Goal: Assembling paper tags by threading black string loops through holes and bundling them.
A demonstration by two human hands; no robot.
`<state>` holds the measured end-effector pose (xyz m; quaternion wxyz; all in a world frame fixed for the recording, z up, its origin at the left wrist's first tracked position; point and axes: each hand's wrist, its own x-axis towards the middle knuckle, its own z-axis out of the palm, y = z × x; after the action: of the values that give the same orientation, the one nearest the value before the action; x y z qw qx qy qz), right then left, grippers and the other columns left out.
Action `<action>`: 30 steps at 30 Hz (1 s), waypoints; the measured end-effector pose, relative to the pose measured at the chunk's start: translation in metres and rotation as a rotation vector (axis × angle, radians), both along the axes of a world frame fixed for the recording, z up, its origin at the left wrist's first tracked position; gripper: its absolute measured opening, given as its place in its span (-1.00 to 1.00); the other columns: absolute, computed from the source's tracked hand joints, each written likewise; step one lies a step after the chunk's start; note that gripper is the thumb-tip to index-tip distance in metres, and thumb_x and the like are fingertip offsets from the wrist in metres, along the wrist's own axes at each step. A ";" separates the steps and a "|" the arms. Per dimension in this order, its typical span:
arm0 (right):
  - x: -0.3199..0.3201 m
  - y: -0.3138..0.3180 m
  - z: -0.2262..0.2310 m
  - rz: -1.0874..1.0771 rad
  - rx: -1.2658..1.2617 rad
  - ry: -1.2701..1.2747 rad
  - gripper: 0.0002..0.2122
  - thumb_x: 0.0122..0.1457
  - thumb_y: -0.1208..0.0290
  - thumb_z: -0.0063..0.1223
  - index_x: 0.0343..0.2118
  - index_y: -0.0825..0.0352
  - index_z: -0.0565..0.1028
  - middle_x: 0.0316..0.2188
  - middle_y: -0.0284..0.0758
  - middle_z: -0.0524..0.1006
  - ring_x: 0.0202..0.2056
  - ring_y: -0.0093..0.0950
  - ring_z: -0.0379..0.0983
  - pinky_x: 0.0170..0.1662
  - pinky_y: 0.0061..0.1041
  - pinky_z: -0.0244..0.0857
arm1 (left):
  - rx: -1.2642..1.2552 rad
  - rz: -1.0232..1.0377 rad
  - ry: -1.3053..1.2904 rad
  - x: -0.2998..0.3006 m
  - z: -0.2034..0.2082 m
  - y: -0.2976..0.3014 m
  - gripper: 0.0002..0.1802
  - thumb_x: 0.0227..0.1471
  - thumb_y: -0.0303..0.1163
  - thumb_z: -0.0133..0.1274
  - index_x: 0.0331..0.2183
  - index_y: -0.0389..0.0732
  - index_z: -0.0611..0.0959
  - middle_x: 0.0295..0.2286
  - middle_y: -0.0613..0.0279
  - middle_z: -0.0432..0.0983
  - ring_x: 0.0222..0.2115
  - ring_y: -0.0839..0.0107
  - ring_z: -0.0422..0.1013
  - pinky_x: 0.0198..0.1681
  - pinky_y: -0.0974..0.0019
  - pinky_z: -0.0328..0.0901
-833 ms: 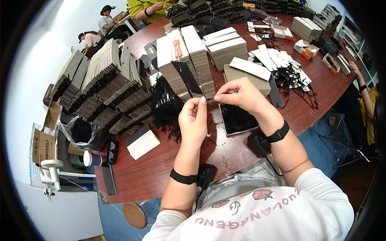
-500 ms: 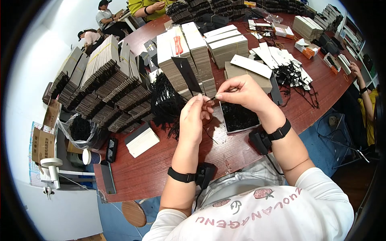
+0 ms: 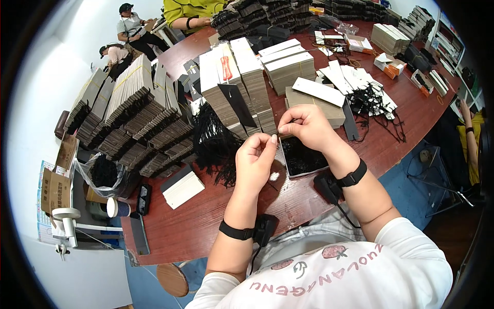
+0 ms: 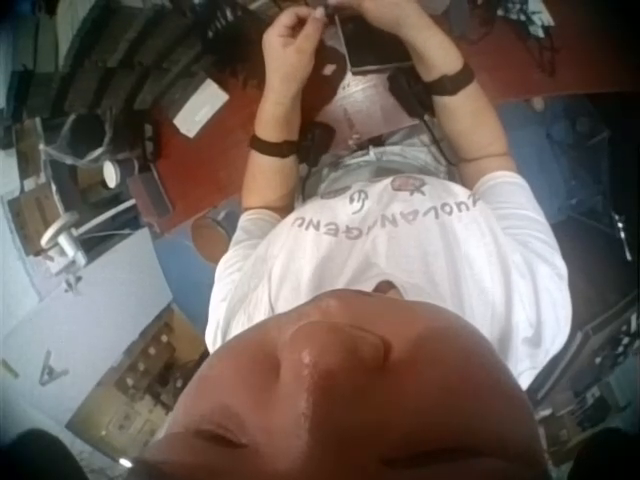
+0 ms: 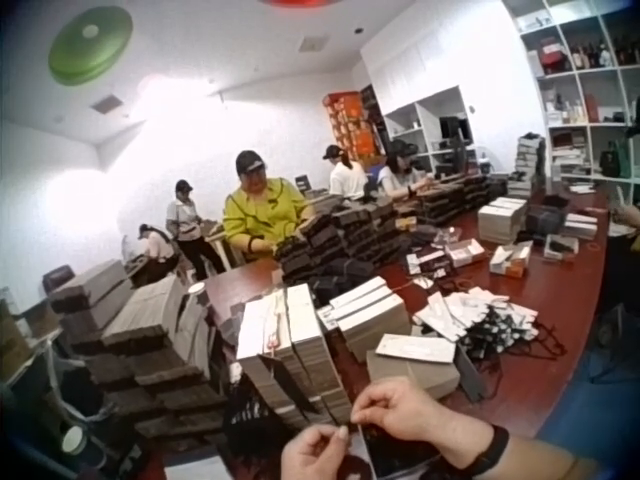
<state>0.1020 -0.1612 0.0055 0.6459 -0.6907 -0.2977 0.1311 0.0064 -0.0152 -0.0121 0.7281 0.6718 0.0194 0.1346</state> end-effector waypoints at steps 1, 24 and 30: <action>0.000 0.001 -0.002 -0.015 0.005 -0.010 -0.97 -0.03 0.68 0.11 -0.51 0.43 0.53 -0.49 -0.41 0.49 -0.44 -0.71 0.41 -0.39 -0.71 0.30 | -0.002 -0.012 -0.004 -0.001 0.002 0.000 -0.89 0.07 -0.44 0.04 -0.45 -0.26 0.51 -0.57 0.45 0.38 -0.59 0.73 0.23 -0.54 0.64 0.12; -0.002 -0.009 0.010 -0.069 -0.091 -0.742 -0.89 -0.11 0.45 0.22 -0.56 0.33 0.52 -0.57 -0.35 0.41 -0.46 -0.40 0.36 -0.38 -0.49 0.24 | -0.385 -0.313 0.189 0.000 0.006 0.002 -0.67 0.08 -0.48 -0.03 -0.09 -0.27 0.34 -0.44 0.33 0.37 -0.60 0.71 0.19 -0.60 0.61 0.08; 0.025 -0.032 0.004 -1.056 -0.552 -0.796 -0.77 -0.12 0.32 0.22 -0.39 0.30 0.56 -0.27 -0.26 0.45 -0.11 -0.24 0.25 0.00 -0.26 0.09 | -0.163 -0.099 0.138 0.002 0.006 0.000 -0.85 0.15 -0.35 -0.07 -0.38 -0.23 0.48 -0.66 0.53 0.18 -0.71 0.77 -0.01 -0.69 0.62 -0.13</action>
<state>0.1271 -0.1933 0.0099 0.2673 -0.8762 -0.0928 -0.3901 0.0084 -0.0147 -0.0064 0.7831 0.6181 0.0470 0.0499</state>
